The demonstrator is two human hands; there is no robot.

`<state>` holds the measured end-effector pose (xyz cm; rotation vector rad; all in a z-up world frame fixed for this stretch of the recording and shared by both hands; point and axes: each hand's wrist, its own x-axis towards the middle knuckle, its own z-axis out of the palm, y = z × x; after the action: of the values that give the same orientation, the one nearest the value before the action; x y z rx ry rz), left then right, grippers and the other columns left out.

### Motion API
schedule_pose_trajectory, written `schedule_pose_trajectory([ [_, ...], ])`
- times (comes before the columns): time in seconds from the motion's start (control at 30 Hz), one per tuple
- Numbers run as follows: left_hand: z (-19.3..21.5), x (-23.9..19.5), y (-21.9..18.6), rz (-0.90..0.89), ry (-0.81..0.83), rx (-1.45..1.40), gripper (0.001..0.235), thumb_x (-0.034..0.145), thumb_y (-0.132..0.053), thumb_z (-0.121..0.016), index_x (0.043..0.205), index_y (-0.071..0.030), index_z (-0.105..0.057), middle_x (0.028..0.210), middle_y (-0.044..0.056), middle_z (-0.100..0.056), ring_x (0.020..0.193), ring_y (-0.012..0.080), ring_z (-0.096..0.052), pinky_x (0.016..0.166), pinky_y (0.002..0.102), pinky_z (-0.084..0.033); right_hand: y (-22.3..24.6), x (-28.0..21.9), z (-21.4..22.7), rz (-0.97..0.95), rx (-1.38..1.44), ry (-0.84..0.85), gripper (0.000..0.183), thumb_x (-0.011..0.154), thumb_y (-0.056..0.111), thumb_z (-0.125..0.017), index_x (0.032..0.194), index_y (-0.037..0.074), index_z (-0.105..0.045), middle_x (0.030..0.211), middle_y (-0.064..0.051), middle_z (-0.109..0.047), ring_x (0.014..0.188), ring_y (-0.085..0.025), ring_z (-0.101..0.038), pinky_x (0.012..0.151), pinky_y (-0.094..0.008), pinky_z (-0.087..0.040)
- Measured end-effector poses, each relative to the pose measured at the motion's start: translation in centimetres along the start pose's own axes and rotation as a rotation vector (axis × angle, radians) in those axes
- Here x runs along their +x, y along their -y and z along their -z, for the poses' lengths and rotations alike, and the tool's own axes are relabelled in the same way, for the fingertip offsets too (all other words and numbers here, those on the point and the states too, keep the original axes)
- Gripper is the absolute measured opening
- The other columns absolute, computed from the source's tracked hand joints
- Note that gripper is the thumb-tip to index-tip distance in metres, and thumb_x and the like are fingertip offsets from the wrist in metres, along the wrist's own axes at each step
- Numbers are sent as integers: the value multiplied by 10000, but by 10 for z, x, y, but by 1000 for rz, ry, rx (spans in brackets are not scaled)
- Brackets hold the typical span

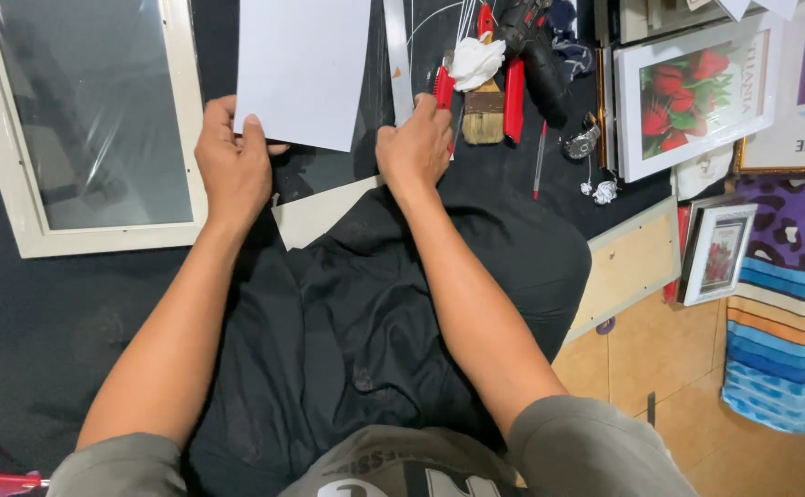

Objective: The person places a white paper into a white frame, adds a clear plastic sheet, then inserts a wooden backing board. They secure the assembly by inserting metal clips into the frame's back slots and pressing them down with a red utility knife.

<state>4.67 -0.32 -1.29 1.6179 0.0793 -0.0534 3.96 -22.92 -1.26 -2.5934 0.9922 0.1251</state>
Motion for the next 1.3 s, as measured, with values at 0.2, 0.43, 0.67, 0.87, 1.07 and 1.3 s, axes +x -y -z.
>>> schedule_pose_trajectory([
  [0.2, 11, 8, -60, 423, -89, -339, 373, 963, -102, -496, 1333, -57, -483, 1143, 98, -705, 810, 185, -766, 746, 271, -733, 8, 6, 21, 127, 536, 42, 510, 919, 511, -570, 1210, 98, -640, 1018, -51, -744, 883, -154, -733, 820, -315, -585],
  [0.43, 49, 0, -103, 403, 197, -73, 388, 1007, -52, -496, 1392, 2, -499, 994, 127, -682, 842, 203, -743, 777, 311, -721, 46, -15, 66, -186, 1075, 615, 656, 768, 589, -670, 1107, 29, -701, 890, -61, -743, 713, -159, -669, 537, -279, -506],
  [0.67, 58, 8, -120, 441, 354, 206, 427, 1010, -144, -574, 1433, -88, -564, 833, 44, -643, 771, 169, -772, 770, 270, -630, 29, 0, 45, -49, 1146, 582, 542, 846, 226, -754, 1321, 14, -603, 1111, -92, -696, 879, -198, -640, 697, -328, -488],
  [0.87, 139, 11, -126, -46, 190, 632, 476, 1042, -267, -654, 1478, -76, -646, 797, 18, -637, 741, 212, -596, 703, 395, -454, 6, 22, 31, 25, 1301, 496, 454, 905, 147, -727, 1317, 6, -600, 1243, -153, -719, 1023, -226, -703, 931, -358, -587],
  [1.07, 243, 4, -78, -210, -247, 792, 549, 1032, -78, -811, 1442, 84, -484, 1288, 250, -528, 1082, 399, -608, 866, 507, -487, 18, 13, 57, 130, 1135, 436, 412, 900, 159, -743, 1274, 16, -650, 1190, -99, -738, 1009, -181, -704, 925, -308, -596],
  [1.3, 265, 10, -65, 272, -183, 755, 692, 1042, -399, -682, 1506, 65, -462, 1294, 205, -673, 1057, 398, -652, 902, 557, -458, 56, -40, 84, 187, 1053, 399, 414, 892, 129, -739, 1279, 59, -611, 1161, -70, -710, 1014, -182, -684, 912, -315, -601],
])
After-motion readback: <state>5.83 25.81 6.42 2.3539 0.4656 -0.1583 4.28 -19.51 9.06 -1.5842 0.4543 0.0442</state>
